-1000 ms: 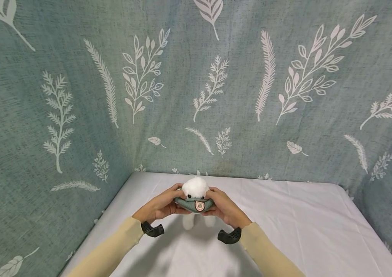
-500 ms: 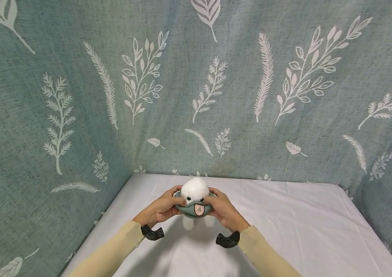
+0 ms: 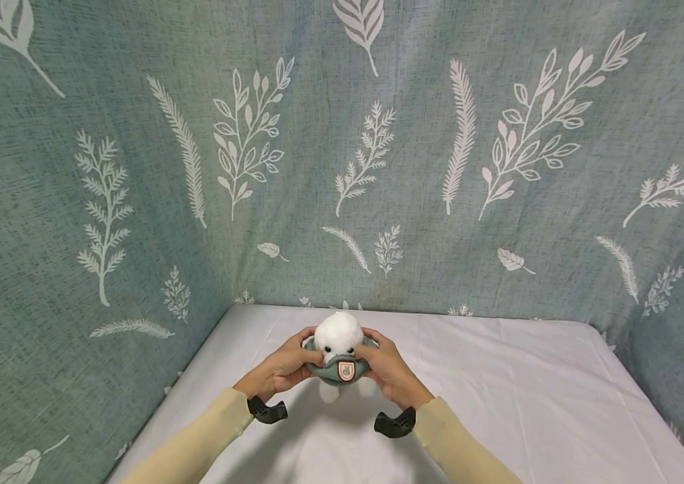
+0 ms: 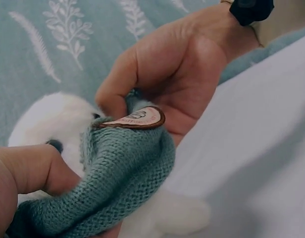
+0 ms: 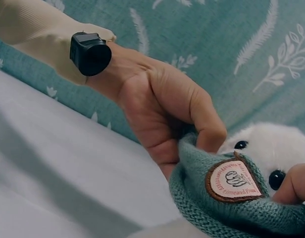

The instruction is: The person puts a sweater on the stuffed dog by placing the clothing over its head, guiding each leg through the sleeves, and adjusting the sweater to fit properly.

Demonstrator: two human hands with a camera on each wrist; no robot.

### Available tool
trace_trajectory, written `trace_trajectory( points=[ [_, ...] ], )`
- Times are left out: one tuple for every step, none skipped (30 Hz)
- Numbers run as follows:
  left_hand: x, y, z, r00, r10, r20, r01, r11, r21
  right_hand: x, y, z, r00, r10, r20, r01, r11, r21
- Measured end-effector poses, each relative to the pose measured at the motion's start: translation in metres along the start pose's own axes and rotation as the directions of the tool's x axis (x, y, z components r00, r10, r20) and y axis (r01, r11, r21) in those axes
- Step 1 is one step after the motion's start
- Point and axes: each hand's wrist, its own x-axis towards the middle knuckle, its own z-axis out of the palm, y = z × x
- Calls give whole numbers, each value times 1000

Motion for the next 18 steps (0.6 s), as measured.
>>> trace_trajectory(
  points=[
    [0,0,0,1000,0,0,0,1000,-1,0,0,0,1000,-1,-3,1,1000,2],
    [1,0,0,1000,-1,0,1,1000,0,0,0,0,1000,-3,-4,3,1000,7],
    [1,0,0,1000,-3,4,3,1000,1,0,1,-1,1000,-4,-2,4,1000,12],
    [2,0,0,1000,-6,7,6,1000,2,0,1,-1,1000,-4,1,4,1000,19],
    [3,0,-1,1000,-11,10,11,1000,1,0,1,-1,1000,0,7,0,999,34],
    [3,0,-2,1000,-17,15,17,1000,3,0,1,-1,1000,8,16,-9,999,51],
    [4,0,-2,999,-25,20,25,1000,2,0,1,-2,1000,14,25,-16,997,70],
    [4,-1,-3,999,-31,24,31,1000,3,0,1,-2,999,20,37,-24,996,85],
    [5,-1,-4,999,-35,29,35,999,4,0,2,-2,999,27,48,-31,995,96],
    [5,-1,-4,999,-36,32,36,999,4,0,1,-2,998,33,55,-38,994,106],
    [4,-1,-4,999,-36,35,36,999,0,-1,1,-1,998,37,60,-44,992,116],
    [4,-1,-4,999,-34,40,34,999,-4,-1,1,-1,997,35,61,-42,992,116],
    [4,-1,-4,999,-32,43,32,999,-13,-1,1,-1,998,32,59,-39,992,117],
    [3,-1,-3,999,-28,44,29,999,-19,-1,0,-1,998,29,56,-35,993,115],
    [2,0,-2,999,-23,45,24,999,-25,-1,0,-1,999,28,47,-33,993,111],
    [2,1,-1,999,-20,44,21,999,-31,-2,-1,-1,999,25,39,-29,994,106],
    [1,1,0,999,-18,40,20,999,-33,-2,-1,-1,999,23,28,-26,995,101],
    [0,1,2,999,-18,35,19,999,-33,-2,-1,-1,1000,18,18,-20,996,88]
  ],
)
